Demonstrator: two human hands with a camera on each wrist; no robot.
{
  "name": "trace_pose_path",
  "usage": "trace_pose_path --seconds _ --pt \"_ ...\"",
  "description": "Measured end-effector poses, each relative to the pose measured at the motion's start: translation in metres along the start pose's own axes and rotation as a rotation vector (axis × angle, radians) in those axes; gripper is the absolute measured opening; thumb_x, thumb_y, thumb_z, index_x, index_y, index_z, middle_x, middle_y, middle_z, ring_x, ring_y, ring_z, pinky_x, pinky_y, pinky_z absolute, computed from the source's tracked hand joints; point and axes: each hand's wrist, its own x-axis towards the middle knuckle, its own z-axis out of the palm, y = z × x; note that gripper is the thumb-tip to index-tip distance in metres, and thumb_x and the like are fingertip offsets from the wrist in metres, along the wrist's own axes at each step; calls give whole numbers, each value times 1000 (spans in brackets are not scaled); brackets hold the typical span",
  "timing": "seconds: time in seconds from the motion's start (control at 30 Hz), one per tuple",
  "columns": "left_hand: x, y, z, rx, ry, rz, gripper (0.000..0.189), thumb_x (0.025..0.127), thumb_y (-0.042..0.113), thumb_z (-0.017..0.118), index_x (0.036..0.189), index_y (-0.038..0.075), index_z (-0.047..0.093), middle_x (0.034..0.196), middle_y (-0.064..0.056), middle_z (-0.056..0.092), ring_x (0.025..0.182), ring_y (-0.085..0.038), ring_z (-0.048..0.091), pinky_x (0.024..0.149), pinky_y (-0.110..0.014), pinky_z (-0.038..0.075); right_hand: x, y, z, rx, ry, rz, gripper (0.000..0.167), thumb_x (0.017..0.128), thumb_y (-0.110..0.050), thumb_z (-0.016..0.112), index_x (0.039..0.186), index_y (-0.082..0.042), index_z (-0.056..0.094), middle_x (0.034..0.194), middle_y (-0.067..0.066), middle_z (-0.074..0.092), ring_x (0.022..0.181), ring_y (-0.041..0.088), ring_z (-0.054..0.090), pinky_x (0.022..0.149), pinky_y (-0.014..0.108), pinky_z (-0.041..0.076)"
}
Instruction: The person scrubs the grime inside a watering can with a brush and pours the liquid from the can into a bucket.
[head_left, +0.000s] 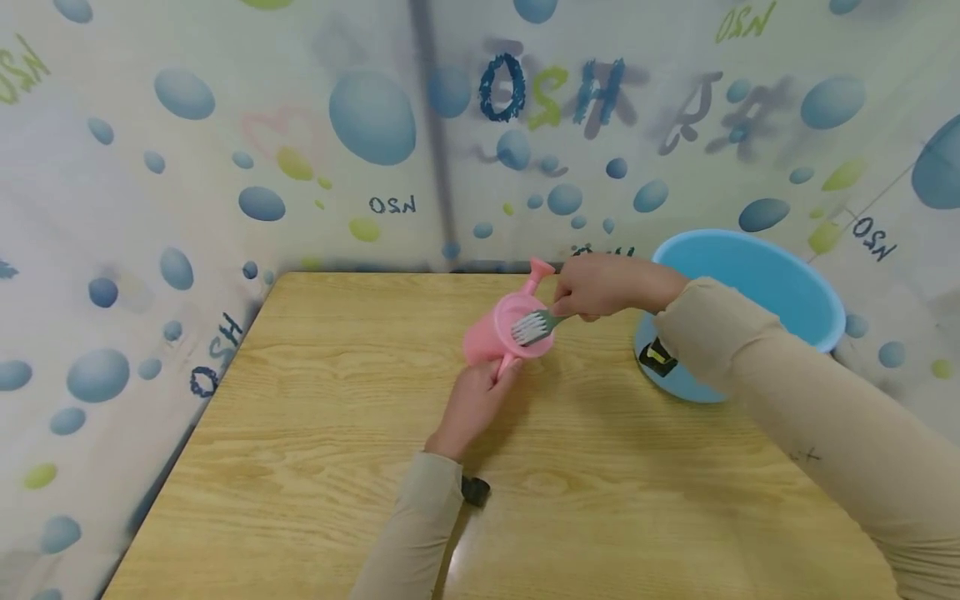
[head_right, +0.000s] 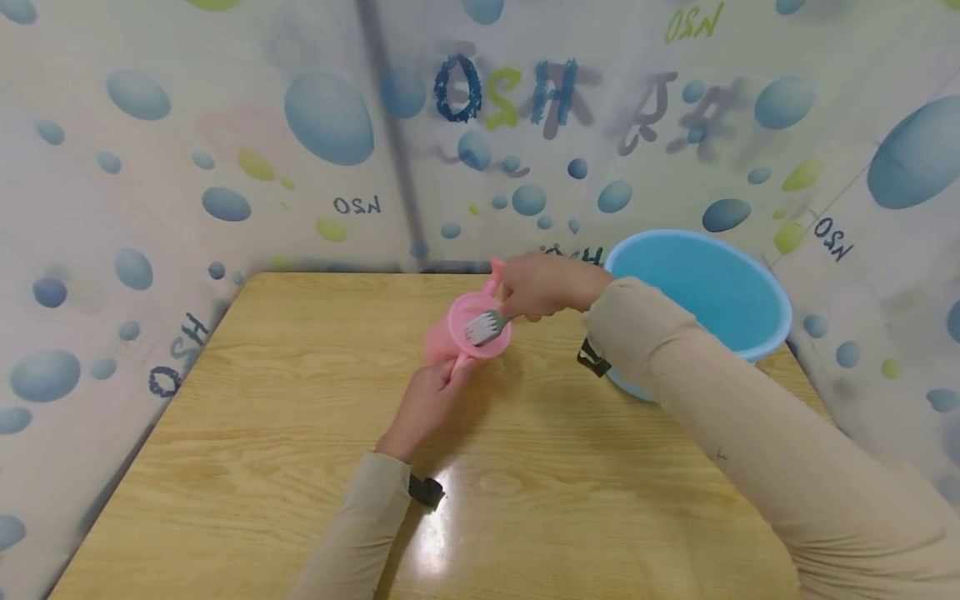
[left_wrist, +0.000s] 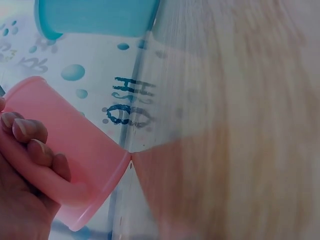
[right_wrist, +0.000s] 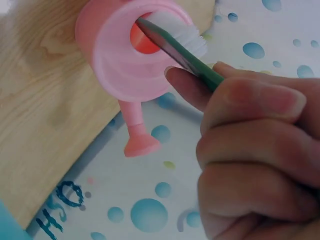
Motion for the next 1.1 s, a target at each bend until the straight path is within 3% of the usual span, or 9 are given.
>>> trace_pose_path --seconds 0.2,0.5,0.67,0.83,1.1 --pt "-1 0 0 -16 2 -5 50 88 53 39 57 14 39 51 8 32 44 -6 29 41 -22 24 5 3 4 120 -18 80 24 91 -26 49 87 -11 67 46 -2 38 39 9 30 44 23 30" --pt "-1 2 2 -17 12 -4 50 88 53 39 57 14 39 51 7 32 44 -6 30 40 -23 25 7 10 14 422 -5 177 22 91 -23 49 98 -7 63 48 0 38 39 10 27 41 24 26" --pt "-1 5 1 -14 10 0 49 88 52 40 56 14 39 50 8 32 44 -5 30 40 -22 25 10 13 19 477 0 187 25 91 -23 49 103 -5 62 47 0 37 39 10 25 40 24 24" --pt "-1 6 0 -15 -4 5 49 89 51 39 57 14 40 50 7 34 44 -6 31 41 -22 26 16 16 26 499 5 173 24 91 -24 48 93 -6 64 47 0 37 38 11 25 40 24 25" --pt "-1 2 2 -48 -12 -36 50 89 53 38 58 14 39 51 5 34 43 -8 31 40 -23 26 21 13 31 503 25 181 27 92 -25 47 96 -4 63 46 -1 36 37 10 26 40 24 25"
